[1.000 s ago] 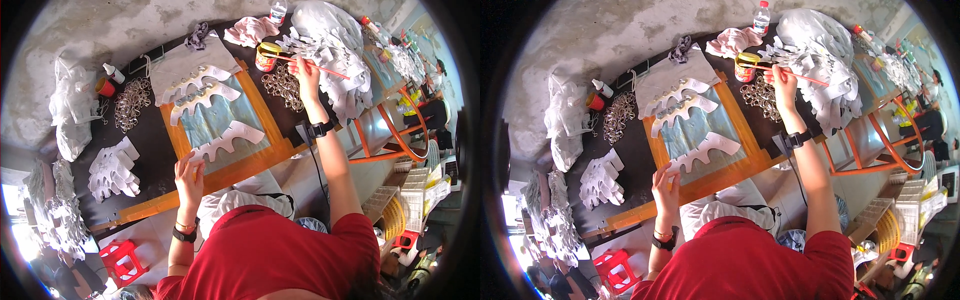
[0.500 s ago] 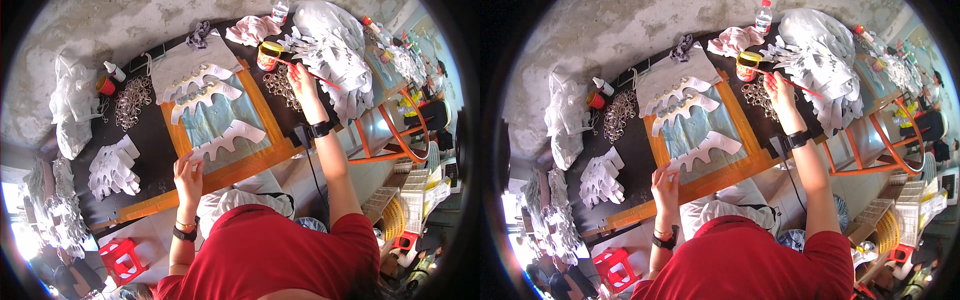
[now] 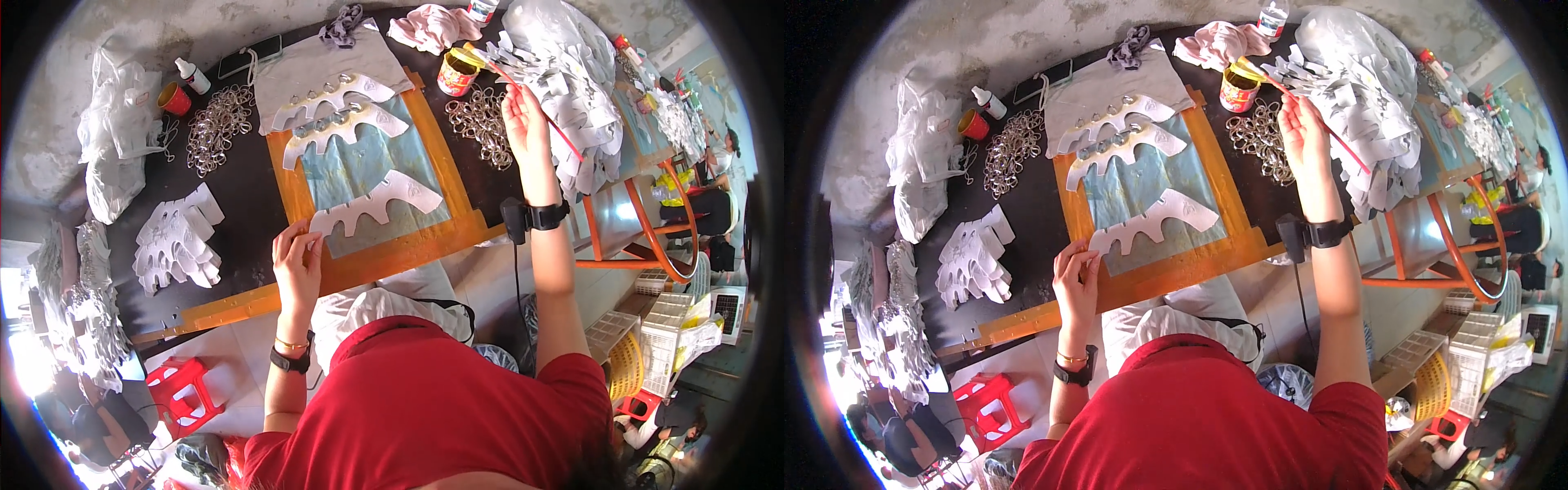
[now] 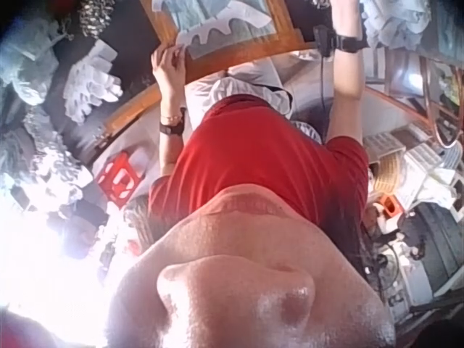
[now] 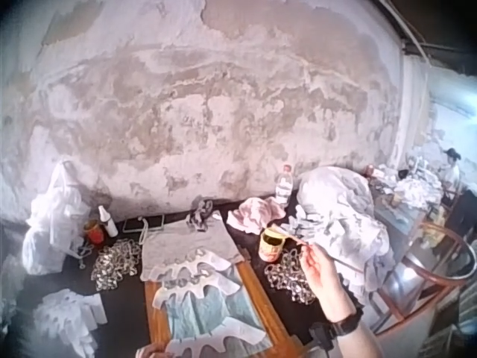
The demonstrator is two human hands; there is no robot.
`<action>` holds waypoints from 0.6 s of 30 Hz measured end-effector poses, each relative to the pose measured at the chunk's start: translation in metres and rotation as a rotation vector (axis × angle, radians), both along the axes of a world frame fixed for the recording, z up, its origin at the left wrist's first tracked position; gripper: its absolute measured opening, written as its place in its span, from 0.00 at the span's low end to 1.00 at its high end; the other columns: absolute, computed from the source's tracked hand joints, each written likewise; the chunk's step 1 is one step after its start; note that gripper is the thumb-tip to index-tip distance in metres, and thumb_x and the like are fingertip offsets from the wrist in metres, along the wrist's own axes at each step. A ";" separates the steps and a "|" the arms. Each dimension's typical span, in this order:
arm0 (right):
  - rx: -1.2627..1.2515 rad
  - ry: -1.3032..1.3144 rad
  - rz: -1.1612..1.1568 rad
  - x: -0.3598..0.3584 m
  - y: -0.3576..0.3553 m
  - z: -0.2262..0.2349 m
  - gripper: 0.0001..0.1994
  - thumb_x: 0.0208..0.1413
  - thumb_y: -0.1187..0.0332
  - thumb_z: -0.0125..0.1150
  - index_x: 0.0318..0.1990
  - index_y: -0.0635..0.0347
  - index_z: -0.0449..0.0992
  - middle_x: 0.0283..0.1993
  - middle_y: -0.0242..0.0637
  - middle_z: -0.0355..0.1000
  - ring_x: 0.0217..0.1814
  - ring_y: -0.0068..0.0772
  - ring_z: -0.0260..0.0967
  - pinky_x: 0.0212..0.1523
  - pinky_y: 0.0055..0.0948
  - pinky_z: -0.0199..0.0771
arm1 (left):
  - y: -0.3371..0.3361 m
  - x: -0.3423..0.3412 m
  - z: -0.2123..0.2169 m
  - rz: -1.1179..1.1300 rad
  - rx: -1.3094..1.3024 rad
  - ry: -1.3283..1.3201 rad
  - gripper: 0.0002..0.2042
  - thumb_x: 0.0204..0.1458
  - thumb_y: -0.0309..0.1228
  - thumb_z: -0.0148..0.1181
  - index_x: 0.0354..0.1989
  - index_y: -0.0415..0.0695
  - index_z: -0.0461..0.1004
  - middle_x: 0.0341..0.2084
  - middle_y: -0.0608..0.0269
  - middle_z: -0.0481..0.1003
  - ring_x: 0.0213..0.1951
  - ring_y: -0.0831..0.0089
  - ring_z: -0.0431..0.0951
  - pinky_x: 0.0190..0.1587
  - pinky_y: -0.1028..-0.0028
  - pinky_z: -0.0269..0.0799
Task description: Applying glue to white shoe components using a brush and a pot of adhesive.
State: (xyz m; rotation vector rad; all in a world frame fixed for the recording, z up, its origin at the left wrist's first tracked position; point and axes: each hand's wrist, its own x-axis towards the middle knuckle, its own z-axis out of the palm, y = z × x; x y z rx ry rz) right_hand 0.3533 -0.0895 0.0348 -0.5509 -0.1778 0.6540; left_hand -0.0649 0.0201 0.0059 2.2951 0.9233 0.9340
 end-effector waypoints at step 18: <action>-0.207 -0.761 -0.463 -0.131 -0.020 0.067 0.17 0.65 0.64 0.45 0.53 0.70 0.66 0.47 0.51 0.71 0.43 0.36 0.70 0.48 0.36 0.69 | -0.003 -0.006 -0.008 0.003 0.181 0.058 0.07 0.46 0.24 0.63 0.35 0.44 0.77 0.37 0.64 0.75 0.41 0.63 0.73 0.46 0.65 0.65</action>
